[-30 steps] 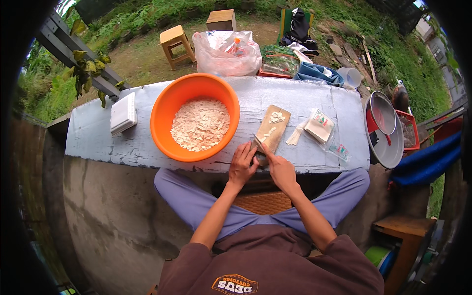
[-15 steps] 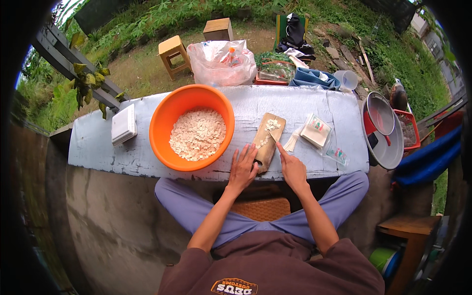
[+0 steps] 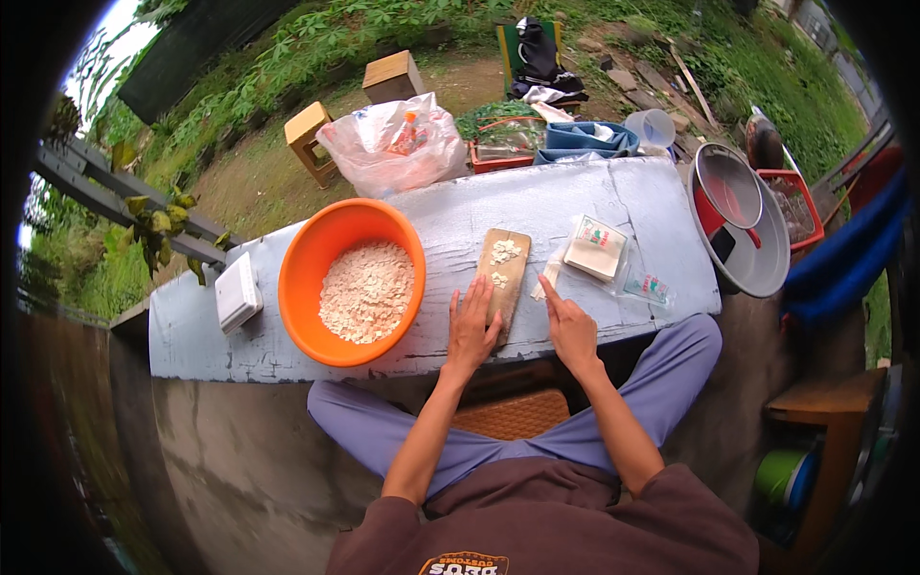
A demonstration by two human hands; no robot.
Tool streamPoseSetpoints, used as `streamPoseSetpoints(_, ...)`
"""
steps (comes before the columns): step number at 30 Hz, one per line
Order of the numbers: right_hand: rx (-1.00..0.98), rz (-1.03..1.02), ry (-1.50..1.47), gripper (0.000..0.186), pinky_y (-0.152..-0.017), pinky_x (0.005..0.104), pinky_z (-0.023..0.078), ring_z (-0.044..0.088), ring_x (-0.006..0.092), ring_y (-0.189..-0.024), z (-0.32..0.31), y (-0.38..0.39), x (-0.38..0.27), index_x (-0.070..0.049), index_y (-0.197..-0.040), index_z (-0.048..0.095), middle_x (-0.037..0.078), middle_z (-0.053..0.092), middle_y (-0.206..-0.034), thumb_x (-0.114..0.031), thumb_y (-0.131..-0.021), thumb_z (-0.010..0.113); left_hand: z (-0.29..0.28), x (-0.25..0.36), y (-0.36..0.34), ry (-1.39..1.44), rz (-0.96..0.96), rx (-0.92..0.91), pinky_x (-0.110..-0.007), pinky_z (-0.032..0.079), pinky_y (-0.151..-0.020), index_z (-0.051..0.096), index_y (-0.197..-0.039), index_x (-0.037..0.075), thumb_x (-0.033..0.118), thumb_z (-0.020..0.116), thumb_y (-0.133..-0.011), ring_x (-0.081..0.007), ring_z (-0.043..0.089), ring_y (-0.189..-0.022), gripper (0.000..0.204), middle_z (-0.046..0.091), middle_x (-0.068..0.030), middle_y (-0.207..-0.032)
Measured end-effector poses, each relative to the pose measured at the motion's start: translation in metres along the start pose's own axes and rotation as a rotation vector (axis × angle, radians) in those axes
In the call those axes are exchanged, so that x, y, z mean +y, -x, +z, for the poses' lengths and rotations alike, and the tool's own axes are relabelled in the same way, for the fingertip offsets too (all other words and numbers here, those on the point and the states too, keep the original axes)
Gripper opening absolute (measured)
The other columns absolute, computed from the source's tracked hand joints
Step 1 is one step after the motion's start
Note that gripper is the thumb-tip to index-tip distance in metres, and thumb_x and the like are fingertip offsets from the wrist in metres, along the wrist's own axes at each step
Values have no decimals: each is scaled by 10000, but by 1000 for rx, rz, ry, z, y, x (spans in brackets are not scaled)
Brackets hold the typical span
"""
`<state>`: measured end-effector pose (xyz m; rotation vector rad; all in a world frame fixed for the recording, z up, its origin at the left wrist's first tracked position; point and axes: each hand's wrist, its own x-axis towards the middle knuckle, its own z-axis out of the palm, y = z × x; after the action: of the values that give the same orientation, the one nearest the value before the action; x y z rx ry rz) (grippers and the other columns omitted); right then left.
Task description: The person sits cross-legged on a mat and uses a knife to cut a white block of food on a wooden board. They slice the food into small pieces and transfer them into an orange bowl. The person repeats this process with multiple blocks of food.
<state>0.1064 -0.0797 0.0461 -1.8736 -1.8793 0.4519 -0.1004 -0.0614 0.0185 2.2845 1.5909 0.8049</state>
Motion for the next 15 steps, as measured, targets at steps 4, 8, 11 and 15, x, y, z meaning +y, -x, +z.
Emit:
streamPoseSetpoints(4,174,54,-4,518,-586,491,525,625,361,-607,8,4,32,-355,-1492,480,120,574,-709,-197,-1002,541,3,23,-20,16,68,80,-472,285,-1153,571,-1362,55,182,671,-910,-284,498,-1327,480,580,-124,-1388)
streamPoseSetpoints(8,181,62,3,544,-569,474,524,620,347,-590,10,2,37,-352,-1492,482,114,571,-716,-163,-987,558,20,47,-50,11,119,21,-431,352,-1022,657,-1233,62,143,705,-847,-259,571,-1102,397,664,-83,-1128)
streamPoseSetpoints(11,196,57,-3,559,-558,470,523,616,346,-575,12,0,35,-357,-1497,474,111,563,-710,-156,-983,560,40,50,-60,-64,108,35,-403,355,-960,696,-1157,67,120,707,-810,-251,579,-990,351,677,-61,-987)
streamPoseSetpoints(15,185,26,-4,570,-551,470,523,616,351,-567,10,3,36,-361,-1505,461,110,555,-701,-161,-981,561,50,58,-65,-68,-2,11,-408,348,-929,716,-1098,80,110,692,-797,-248,577,-957,303,686,-64,-916)
